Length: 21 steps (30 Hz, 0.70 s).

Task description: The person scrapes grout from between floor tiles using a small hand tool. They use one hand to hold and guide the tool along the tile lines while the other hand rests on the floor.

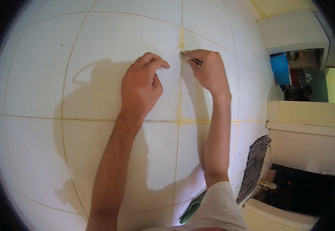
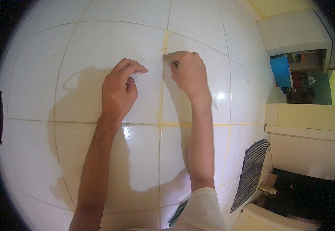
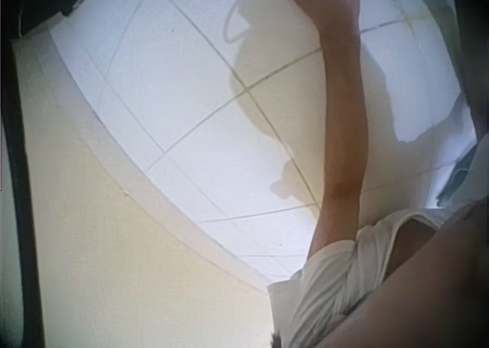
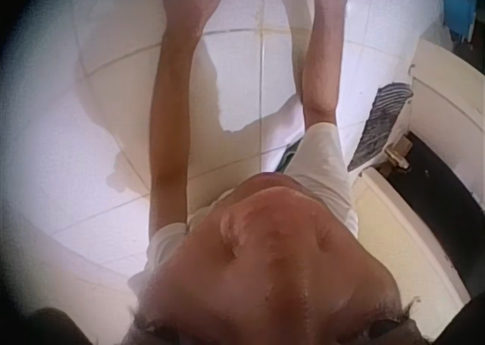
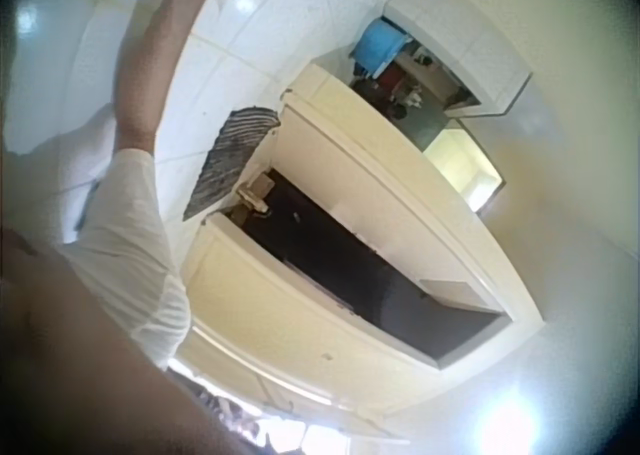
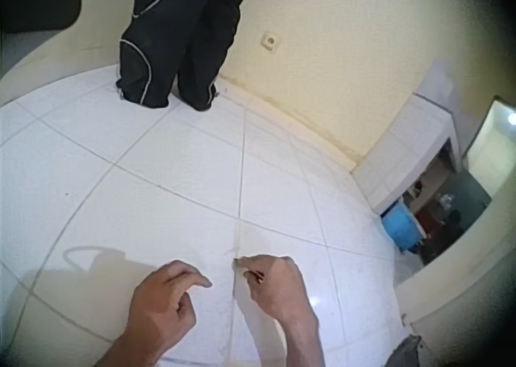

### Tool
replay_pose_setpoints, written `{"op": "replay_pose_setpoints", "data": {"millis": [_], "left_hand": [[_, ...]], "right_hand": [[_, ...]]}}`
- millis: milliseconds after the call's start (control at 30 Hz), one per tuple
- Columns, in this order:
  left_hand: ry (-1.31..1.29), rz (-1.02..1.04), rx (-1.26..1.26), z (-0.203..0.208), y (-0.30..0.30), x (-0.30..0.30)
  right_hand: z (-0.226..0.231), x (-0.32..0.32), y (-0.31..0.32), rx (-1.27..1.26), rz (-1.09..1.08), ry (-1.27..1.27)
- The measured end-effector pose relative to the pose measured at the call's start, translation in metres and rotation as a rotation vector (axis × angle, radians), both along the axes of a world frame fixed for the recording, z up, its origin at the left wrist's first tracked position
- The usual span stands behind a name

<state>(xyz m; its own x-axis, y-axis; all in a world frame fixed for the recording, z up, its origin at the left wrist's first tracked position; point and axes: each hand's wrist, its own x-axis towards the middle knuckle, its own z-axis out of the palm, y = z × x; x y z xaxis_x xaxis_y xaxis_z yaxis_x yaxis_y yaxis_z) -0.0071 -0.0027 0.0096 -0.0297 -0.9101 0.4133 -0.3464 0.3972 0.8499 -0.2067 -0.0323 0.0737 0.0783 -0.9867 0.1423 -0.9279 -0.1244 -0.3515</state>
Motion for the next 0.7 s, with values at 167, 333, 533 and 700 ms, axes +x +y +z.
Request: {"op": "replay_pose_setpoints", "data": {"millis": [167, 333, 533, 700], "left_hand": [[-0.018, -0.034, 0.021, 0.000, 0.000, 0.001], [0.000, -0.031, 0.012, 0.001, 0.000, 0.000], [-0.002, -0.024, 0.009, 0.001, 0.000, 0.002], [-0.008, -0.030, 0.018, 0.002, 0.000, 0.000]], "right_hand": [[0.000, -0.004, -0.001, -0.041, 0.030, -0.038], [-0.006, 0.006, -0.004, -0.068, -0.049, 0.002], [0.005, 0.013, -0.001, 0.025, -0.062, 0.045], [0.000, 0.013, -0.002, -0.004, -0.132, -0.032]]}}
